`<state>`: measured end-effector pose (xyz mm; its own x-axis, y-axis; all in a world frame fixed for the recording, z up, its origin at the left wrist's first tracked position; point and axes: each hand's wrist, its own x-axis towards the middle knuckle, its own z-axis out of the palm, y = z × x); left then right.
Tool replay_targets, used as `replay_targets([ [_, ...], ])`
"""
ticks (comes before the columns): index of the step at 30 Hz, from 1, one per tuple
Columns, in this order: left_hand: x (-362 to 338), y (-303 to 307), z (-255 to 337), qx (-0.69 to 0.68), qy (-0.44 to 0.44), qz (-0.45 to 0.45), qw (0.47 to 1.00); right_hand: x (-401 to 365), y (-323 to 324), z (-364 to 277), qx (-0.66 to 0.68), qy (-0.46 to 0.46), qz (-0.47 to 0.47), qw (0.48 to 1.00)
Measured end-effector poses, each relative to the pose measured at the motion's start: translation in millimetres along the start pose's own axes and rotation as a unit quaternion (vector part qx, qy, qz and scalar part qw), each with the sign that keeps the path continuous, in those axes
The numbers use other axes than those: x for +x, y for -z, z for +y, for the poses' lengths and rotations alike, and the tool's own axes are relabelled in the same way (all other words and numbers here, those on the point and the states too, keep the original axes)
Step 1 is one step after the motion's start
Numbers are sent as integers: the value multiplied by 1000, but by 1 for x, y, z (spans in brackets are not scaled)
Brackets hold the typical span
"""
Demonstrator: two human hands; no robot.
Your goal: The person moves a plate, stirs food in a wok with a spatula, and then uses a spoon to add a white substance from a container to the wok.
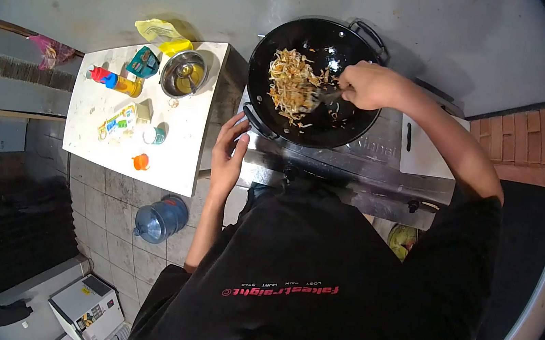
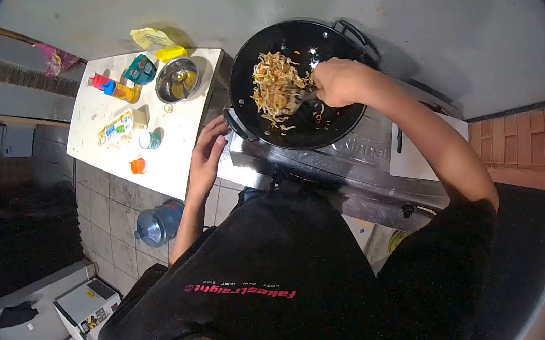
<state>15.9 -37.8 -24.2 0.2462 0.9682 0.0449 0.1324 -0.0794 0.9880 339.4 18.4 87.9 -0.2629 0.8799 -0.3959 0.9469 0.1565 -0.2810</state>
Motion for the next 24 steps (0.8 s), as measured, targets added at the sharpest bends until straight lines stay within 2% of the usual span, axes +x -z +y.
replay_targets([
  [1,2,0,-6,-3,52,23,998,-3,11,-6,0,3,-1,1000],
  [2,3,0,-11,-7,106,46,993,-10,26,-13,-43,-16,-50,998],
  [3,4,-2,-9,-6,110,47,993,-16,37,-20,-84,-37,-99,991],
  [4,10,-5,-5,-88,180,42,979,-16,43,-29,-115,-47,-160,979],
  [5,17,-8,-2,-169,246,33,954,-11,37,-31,-112,-50,-160,979],
  [7,25,-14,-14,-161,225,23,961,0,17,-28,-28,-6,-85,996],
  [9,30,-13,-16,-120,216,33,968,1,4,-36,4,-19,14,1000],
  [12,32,-7,-17,-96,214,14,972,-10,16,-44,-53,-20,-9,998],
  [14,31,-7,-18,-79,223,-12,971,-15,25,-49,-70,-6,-143,987],
  [15,30,-9,-20,-81,221,-14,972,-14,20,-49,-71,-9,-142,987],
  [17,26,-12,-26,-67,223,-20,972,-6,-9,-43,-12,-34,8,999],
  [18,24,-17,-20,-15,209,-7,978,-5,-11,-45,-24,-15,57,998],
  [19,24,-19,-14,-16,207,-6,978,-6,-8,-43,-26,-14,58,998],
  [21,19,-19,-5,120,159,13,980,-18,6,-46,-116,-82,-22,990],
  [23,18,-19,-12,118,180,1,977,-23,6,-46,-154,-85,-34,984],
  [24,20,-20,-13,148,158,-9,976,-20,3,-44,-154,-84,-26,984],
])
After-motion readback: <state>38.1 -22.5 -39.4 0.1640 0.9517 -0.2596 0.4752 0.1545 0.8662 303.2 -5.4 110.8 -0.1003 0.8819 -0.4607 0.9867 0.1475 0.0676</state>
